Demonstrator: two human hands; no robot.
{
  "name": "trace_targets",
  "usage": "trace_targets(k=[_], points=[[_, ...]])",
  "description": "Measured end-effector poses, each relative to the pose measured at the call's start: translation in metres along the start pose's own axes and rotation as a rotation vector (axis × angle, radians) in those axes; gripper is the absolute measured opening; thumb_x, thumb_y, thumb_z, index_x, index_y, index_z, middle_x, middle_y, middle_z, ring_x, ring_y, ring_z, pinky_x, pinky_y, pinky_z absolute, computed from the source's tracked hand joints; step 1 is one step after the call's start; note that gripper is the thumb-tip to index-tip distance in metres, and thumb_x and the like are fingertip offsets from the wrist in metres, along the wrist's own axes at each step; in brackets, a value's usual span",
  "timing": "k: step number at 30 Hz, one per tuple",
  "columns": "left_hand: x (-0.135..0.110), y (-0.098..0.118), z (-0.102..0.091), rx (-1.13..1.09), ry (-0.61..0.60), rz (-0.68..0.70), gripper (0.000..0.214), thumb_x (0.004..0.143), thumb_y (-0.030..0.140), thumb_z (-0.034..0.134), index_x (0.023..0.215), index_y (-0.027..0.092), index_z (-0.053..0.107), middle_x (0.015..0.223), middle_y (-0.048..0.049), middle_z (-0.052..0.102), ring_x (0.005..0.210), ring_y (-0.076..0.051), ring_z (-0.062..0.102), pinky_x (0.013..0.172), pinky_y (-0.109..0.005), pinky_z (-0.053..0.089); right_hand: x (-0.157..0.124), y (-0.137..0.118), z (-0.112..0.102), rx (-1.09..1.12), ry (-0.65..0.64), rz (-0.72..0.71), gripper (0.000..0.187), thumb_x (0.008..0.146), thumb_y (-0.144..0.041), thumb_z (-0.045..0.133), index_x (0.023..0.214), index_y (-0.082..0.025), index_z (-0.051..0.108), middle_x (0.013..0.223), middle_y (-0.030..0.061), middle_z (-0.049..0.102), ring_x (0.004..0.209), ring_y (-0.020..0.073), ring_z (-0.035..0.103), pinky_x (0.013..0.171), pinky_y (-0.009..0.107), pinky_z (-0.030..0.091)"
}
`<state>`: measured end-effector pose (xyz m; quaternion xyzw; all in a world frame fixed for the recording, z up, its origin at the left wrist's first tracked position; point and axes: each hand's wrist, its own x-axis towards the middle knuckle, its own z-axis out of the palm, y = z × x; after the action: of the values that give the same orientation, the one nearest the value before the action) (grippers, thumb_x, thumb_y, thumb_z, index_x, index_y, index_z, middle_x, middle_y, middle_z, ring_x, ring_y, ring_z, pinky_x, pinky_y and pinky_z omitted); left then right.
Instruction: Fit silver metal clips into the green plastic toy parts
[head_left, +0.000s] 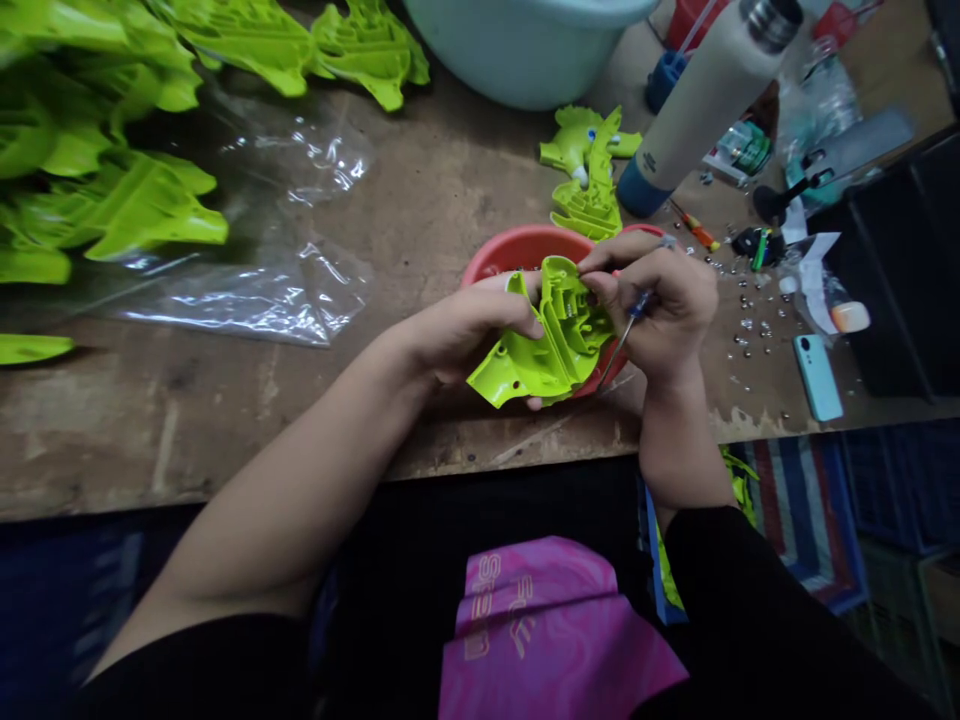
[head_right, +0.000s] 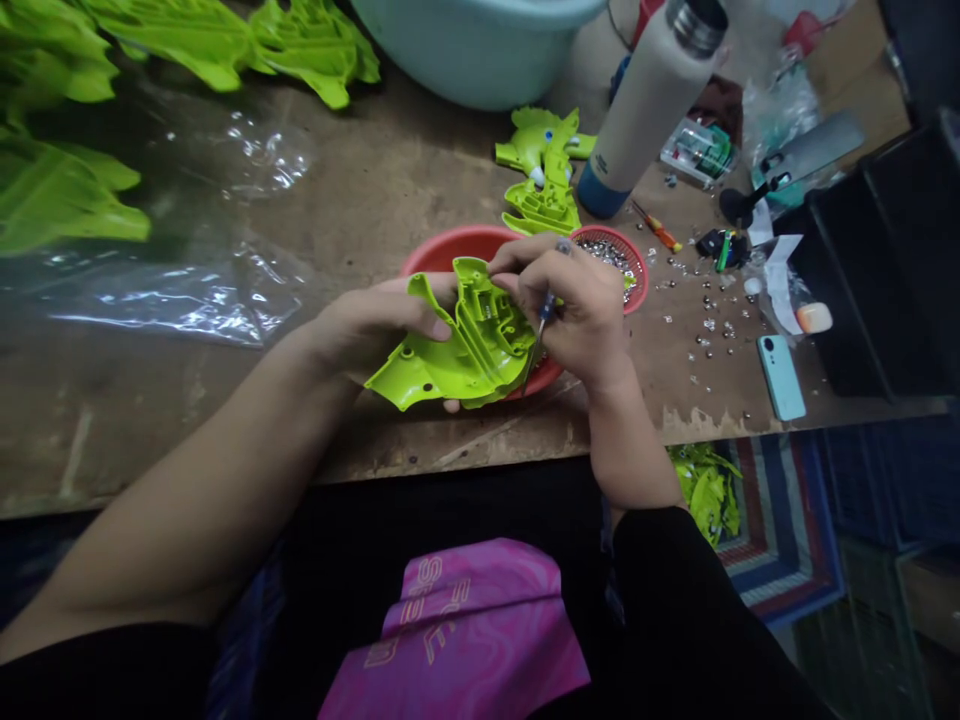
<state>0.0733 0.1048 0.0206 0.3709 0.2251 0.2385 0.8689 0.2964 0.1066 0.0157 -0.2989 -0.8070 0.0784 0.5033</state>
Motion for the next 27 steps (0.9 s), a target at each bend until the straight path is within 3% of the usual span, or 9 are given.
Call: trace_targets(k=[5, 10, 15, 20, 24, 27], points=[[0.001, -0.002, 0.001, -0.027, 0.021, 0.008, 0.071, 0.062, 0.020, 0.073, 0.133, 0.015, 0.066, 0.109, -0.0128, 0.082, 0.100, -0.039, 0.085, 0.077, -0.056, 0.075, 0.004, -0.005, -0.001, 0.038, -0.064, -0.051, 0.034, 0.110, -0.030, 0.069, 0.081, -0.025, 0.052, 0.098, -0.0029, 0.078, 0.088, 0.0126, 0.075, 0.079, 0.033, 0.062], [0.007, -0.012, -0.008, -0.033, -0.061, 0.086, 0.058, 0.067, 0.022, 0.077, 0.125, 0.019, 0.073, 0.112, -0.0123, 0.082, 0.112, -0.045, 0.082, 0.083, -0.064, 0.075, 0.005, -0.005, 0.000, 0.059, -0.166, 0.214, 0.047, 0.102, -0.054, 0.078, 0.073, -0.026, 0.053, 0.095, 0.0011, 0.077, 0.091, 0.0194, 0.073, 0.090, 0.043, 0.065], [0.008, -0.011, -0.007, 0.010, -0.072, 0.110, 0.053, 0.067, 0.022, 0.075, 0.120, 0.018, 0.076, 0.109, -0.0116, 0.082, 0.109, -0.046, 0.083, 0.082, -0.069, 0.074, 0.003, -0.003, -0.003, 0.097, -0.110, 0.387, 0.052, 0.100, -0.064, 0.076, 0.070, -0.028, 0.052, 0.091, 0.0025, 0.075, 0.089, 0.0211, 0.072, 0.095, 0.047, 0.067], [0.007, -0.012, -0.003, 0.011, 0.044, 0.149, 0.051, 0.061, 0.022, 0.074, 0.111, 0.017, 0.077, 0.112, -0.0119, 0.082, 0.115, -0.047, 0.081, 0.087, -0.069, 0.074, 0.005, -0.004, -0.002, 0.095, -0.184, 0.345, 0.052, 0.097, -0.064, 0.081, 0.072, -0.028, 0.053, 0.092, 0.0025, 0.075, 0.090, 0.0218, 0.073, 0.094, 0.048, 0.067], [0.007, -0.012, -0.004, -0.001, 0.010, 0.112, 0.051, 0.062, 0.023, 0.076, 0.113, 0.017, 0.076, 0.114, -0.0127, 0.082, 0.117, -0.049, 0.081, 0.086, -0.070, 0.074, 0.003, -0.002, 0.001, 0.076, -0.162, 0.186, 0.042, 0.105, -0.052, 0.072, 0.076, -0.027, 0.056, 0.095, 0.0008, 0.077, 0.088, 0.0188, 0.073, 0.090, 0.044, 0.065], [0.007, -0.011, -0.005, 0.006, 0.013, 0.084, 0.054, 0.060, 0.024, 0.079, 0.114, 0.016, 0.075, 0.114, -0.0140, 0.082, 0.115, -0.050, 0.081, 0.079, -0.067, 0.075, 0.000, 0.004, 0.004, 0.057, -0.181, 0.172, 0.042, 0.104, -0.053, 0.074, 0.078, -0.027, 0.056, 0.097, 0.0004, 0.077, 0.088, 0.0183, 0.072, 0.091, 0.044, 0.065]])
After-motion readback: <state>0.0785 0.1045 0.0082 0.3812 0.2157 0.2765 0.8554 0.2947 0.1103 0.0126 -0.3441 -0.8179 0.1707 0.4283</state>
